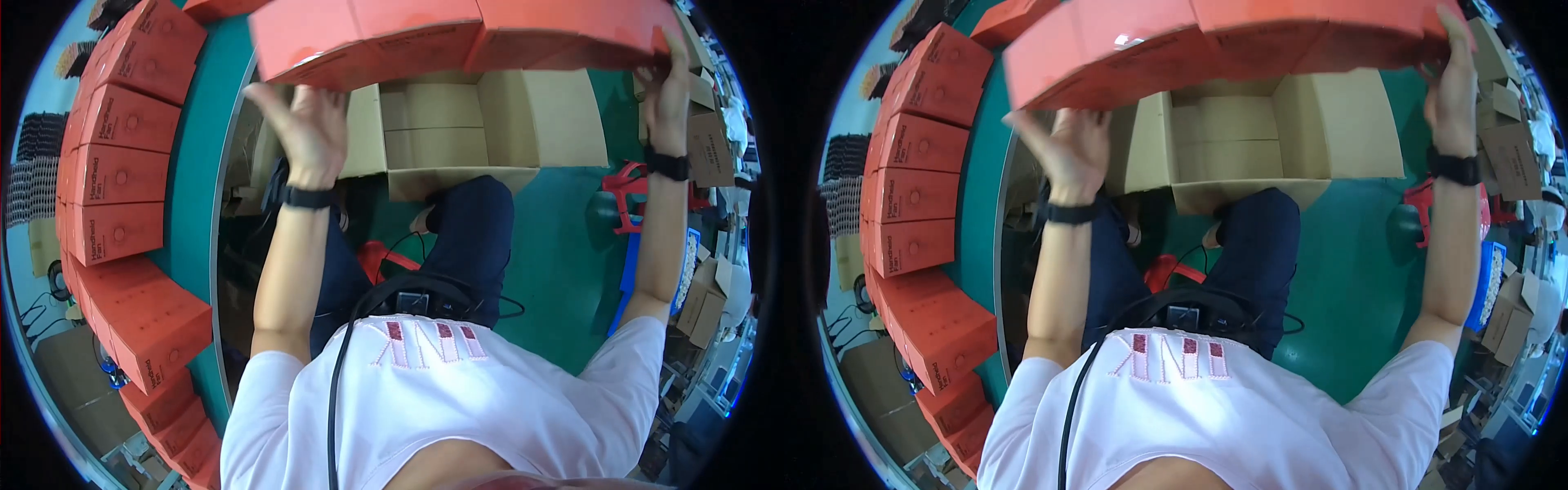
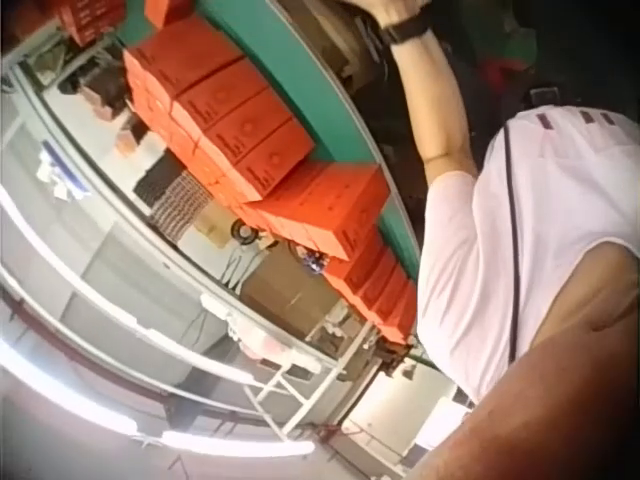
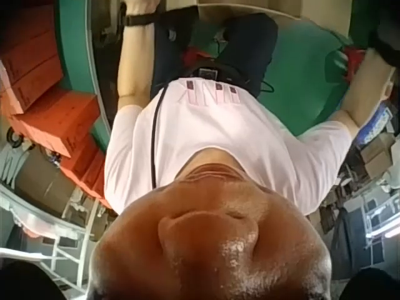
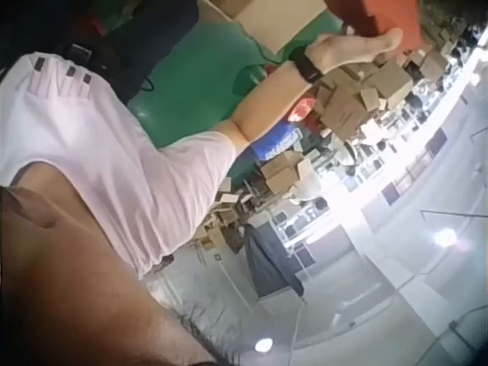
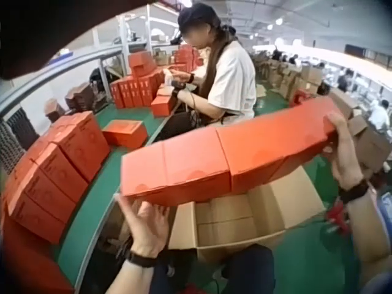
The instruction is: Packing small product boxes into a larger cardboard shipping container in a factory setting.
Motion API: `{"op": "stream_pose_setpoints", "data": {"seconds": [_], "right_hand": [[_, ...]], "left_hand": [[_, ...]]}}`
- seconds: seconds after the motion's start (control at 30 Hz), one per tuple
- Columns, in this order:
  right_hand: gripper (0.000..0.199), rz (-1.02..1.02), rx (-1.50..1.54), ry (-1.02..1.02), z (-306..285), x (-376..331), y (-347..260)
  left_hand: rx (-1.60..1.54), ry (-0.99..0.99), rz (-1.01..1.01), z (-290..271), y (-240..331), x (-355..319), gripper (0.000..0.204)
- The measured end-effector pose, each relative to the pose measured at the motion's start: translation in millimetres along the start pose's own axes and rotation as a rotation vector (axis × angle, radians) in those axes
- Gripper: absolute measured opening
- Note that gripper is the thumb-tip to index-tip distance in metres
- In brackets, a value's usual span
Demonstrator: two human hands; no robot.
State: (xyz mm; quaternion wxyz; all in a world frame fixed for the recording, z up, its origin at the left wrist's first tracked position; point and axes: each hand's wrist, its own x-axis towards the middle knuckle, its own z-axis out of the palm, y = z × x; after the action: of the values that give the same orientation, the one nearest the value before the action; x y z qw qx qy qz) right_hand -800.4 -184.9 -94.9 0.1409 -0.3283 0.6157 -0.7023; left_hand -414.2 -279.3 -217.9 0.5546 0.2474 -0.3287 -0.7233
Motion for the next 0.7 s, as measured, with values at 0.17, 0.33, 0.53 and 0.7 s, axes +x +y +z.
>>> {"op": "stream_pose_setpoints", "data": {"seconds": [0.17, 0.33, 0.53, 0.7], "right_hand": [[0.043, 0.065, -0.135, 0.151, -15, -22, 87], [0.048, 0.106, -0.143, 0.223, -29, -6, 206], [0.043, 0.065, -0.181, 0.234, -18, -6, 291], [0.038, 0.137, -0.228, 0.216, 11, 1, 316]], "left_hand": [[0.025, 0.077, -0.171, -17, -103, 75, 0.096], [0.032, 0.118, -0.24, -58, -199, 136, 0.08], [0.074, 0.26, -0.506, -77, -254, 178, 0.092], [0.031, 0.335, -0.456, -154, -312, 201, 0.074]]}}
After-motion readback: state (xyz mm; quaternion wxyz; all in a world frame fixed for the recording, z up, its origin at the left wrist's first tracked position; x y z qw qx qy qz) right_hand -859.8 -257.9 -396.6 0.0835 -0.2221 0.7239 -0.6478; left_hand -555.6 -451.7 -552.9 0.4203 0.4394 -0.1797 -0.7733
